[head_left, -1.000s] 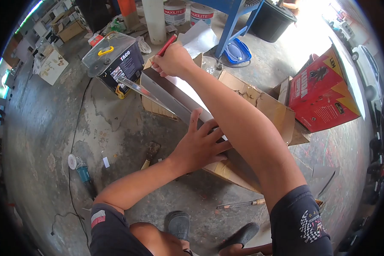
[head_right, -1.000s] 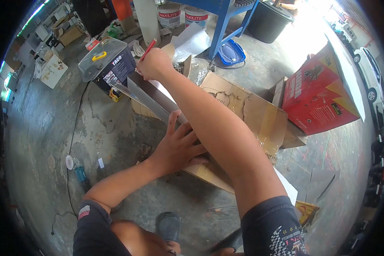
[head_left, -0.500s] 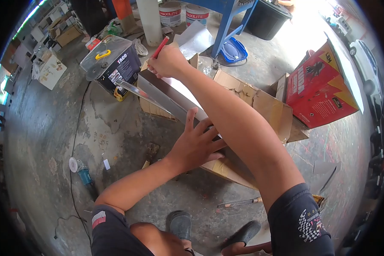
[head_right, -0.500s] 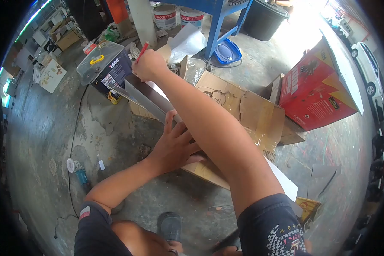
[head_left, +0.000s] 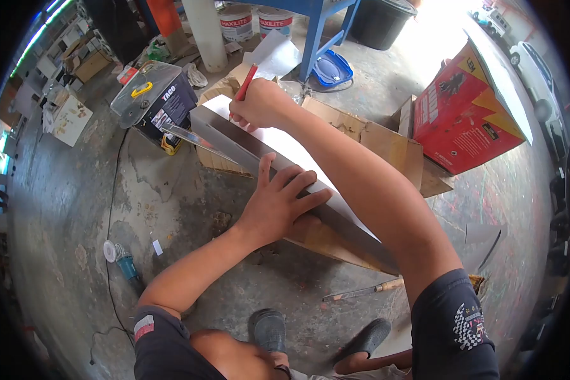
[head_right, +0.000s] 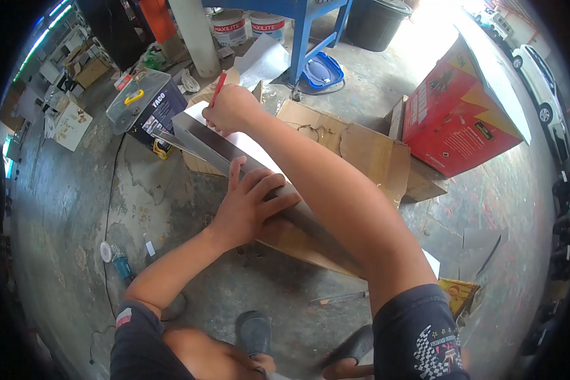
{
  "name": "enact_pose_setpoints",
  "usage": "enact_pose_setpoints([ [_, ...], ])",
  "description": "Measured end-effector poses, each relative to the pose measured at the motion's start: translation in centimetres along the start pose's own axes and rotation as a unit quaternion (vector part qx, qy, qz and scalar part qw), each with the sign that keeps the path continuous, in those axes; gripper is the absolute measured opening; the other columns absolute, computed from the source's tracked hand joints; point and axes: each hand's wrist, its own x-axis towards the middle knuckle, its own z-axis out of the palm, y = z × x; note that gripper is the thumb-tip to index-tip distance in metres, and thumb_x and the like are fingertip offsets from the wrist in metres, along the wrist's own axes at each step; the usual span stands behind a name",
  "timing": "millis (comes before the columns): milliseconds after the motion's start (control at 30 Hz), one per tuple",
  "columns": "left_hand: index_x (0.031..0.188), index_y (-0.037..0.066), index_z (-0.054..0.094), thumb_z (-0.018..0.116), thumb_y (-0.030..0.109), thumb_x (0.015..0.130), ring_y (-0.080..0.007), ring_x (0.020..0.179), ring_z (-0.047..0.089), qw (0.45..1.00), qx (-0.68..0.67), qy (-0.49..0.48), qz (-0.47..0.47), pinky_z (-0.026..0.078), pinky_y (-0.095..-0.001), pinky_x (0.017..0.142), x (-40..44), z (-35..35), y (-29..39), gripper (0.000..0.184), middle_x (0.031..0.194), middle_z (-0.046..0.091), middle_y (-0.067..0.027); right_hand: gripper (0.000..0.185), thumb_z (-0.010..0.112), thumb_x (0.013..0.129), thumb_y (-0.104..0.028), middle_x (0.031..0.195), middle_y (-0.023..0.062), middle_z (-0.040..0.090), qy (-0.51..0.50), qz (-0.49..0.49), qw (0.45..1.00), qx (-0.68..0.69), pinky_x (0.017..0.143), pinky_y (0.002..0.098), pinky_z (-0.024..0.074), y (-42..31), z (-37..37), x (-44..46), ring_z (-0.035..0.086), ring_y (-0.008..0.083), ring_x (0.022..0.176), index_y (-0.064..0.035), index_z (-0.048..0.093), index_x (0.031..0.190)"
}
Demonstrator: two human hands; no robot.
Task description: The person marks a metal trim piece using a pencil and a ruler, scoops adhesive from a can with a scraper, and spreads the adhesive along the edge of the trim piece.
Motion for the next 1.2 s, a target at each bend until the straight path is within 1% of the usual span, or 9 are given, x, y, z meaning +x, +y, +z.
enact_pose_setpoints([
  [133, 0.144, 0.034, 0.071, 0.090, 0.044, 0.081, -0.0281, 0.136, 0.055, 1.000, 0.004, 0.010, 0.008, 0.023, -0.0737, 0.127, 0.2, -0.2, 0.0, 0.066, 0.138, 0.057, -0.0017, 0.030, 0.069, 0.098, -0.023, 0.085, 0.0093, 0.084, 0.005, 0.023, 0.999, 0.025, 0.073, 0.0321, 0.0687, 0.6, -0.9, -2.8, 0.084, 0.0189, 0.076, 0.0023, 0.085, 0.092],
  [233, 0.143, 0.035, 0.072, 0.089, 0.047, 0.083, -0.0285, 0.135, 0.056, 1.000, 0.011, 0.017, 0.004, 0.024, -0.0728, 0.127, 0.2, -0.1, 0.1, 0.065, 0.137, 0.058, -0.0022, 0.031, 0.069, 0.098, -0.025, 0.085, 0.0086, 0.084, 0.007, 0.013, 1.000, -0.006, 0.074, 0.0319, 0.0686, 1.4, -1.6, -4.5, 0.084, 0.0188, 0.076, 0.0015, 0.085, 0.092],
  [333, 0.143, 0.035, 0.072, 0.089, 0.050, 0.084, -0.0289, 0.134, 0.056, 1.000, 0.013, 0.025, 0.005, 0.024, -0.0720, 0.128, 0.3, 0.1, 0.1, 0.064, 0.135, 0.058, -0.0026, 0.031, 0.070, 0.097, -0.025, 0.086, 0.0100, 0.085, -0.002, 0.050, 0.999, 0.006, 0.074, 0.0321, 0.0684, 1.4, -2.6, -6.8, 0.084, 0.0194, 0.076, 0.0022, 0.086, 0.093],
  [533, 0.143, 0.034, 0.075, 0.090, 0.052, 0.082, -0.0297, 0.132, 0.056, 0.999, 0.014, 0.036, 0.010, 0.028, -0.0705, 0.125, 0.1, 0.2, 0.0, 0.065, 0.134, 0.060, -0.0035, 0.033, 0.071, 0.097, -0.026, 0.087, 0.0102, 0.085, -0.008, 0.072, 0.997, 0.002, 0.074, 0.0323, 0.0674, 2.5, -3.6, -9.8, 0.084, 0.0203, 0.078, 0.0028, 0.086, 0.093],
  [733, 0.142, 0.033, 0.075, 0.092, 0.051, 0.081, -0.0290, 0.132, 0.056, 0.998, 0.024, 0.049, 0.016, 0.030, -0.0698, 0.124, 0.2, 0.2, 0.0, 0.066, 0.136, 0.061, -0.0027, 0.034, 0.069, 0.098, -0.026, 0.084, 0.0107, 0.084, -0.015, 0.056, 0.998, -0.009, 0.073, 0.0337, 0.0663, 3.4, -4.4, -12.5, 0.083, 0.0208, 0.074, 0.0033, 0.085, 0.091],
  [833, 0.142, 0.033, 0.075, 0.092, 0.051, 0.081, -0.0287, 0.133, 0.056, 0.999, 0.025, 0.038, 0.012, 0.030, -0.0701, 0.124, 0.2, 0.1, 0.0, 0.066, 0.137, 0.061, -0.0023, 0.034, 0.068, 0.098, -0.025, 0.083, 0.0109, 0.084, -0.016, 0.024, 0.999, -0.044, 0.074, 0.0340, 0.0662, 4.1, -4.6, -13.4, 0.083, 0.0209, 0.074, 0.0032, 0.085, 0.089],
  [933, 0.142, 0.032, 0.075, 0.091, 0.051, 0.081, -0.0286, 0.135, 0.055, 0.999, 0.027, 0.039, 0.016, 0.029, -0.0707, 0.125, 0.1, 0.3, -0.1, 0.066, 0.137, 0.061, -0.0018, 0.034, 0.068, 0.098, -0.025, 0.085, 0.0112, 0.084, -0.018, 0.045, 0.998, -0.031, 0.074, 0.0339, 0.0662, 4.1, -5.2, -15.0, 0.083, 0.0211, 0.074, 0.0032, 0.085, 0.091],
  [1133, 0.141, 0.030, 0.076, 0.092, 0.050, 0.081, -0.0283, 0.135, 0.055, 0.999, 0.028, 0.036, 0.017, 0.028, -0.0711, 0.125, 0.3, 0.1, 0.1, 0.066, 0.137, 0.060, -0.0013, 0.035, 0.067, 0.099, -0.026, 0.088, 0.0119, 0.084, -0.042, 0.008, 0.996, -0.084, 0.075, 0.0350, 0.0672, 6.0, -5.8, -17.6, 0.083, 0.0215, 0.076, 0.0049, 0.083, 0.095],
  [1200, 0.141, 0.029, 0.076, 0.093, 0.050, 0.080, -0.0283, 0.134, 0.055, 0.999, 0.032, 0.039, 0.017, 0.028, -0.0709, 0.125, 0.3, 0.0, 0.3, 0.067, 0.136, 0.060, -0.0014, 0.034, 0.068, 0.100, -0.025, 0.089, 0.0134, 0.084, -0.036, 0.071, 0.997, -0.021, 0.075, 0.0355, 0.0686, 5.2, -6.6, -19.3, 0.083, 0.0219, 0.079, 0.0061, 0.082, 0.096],
])
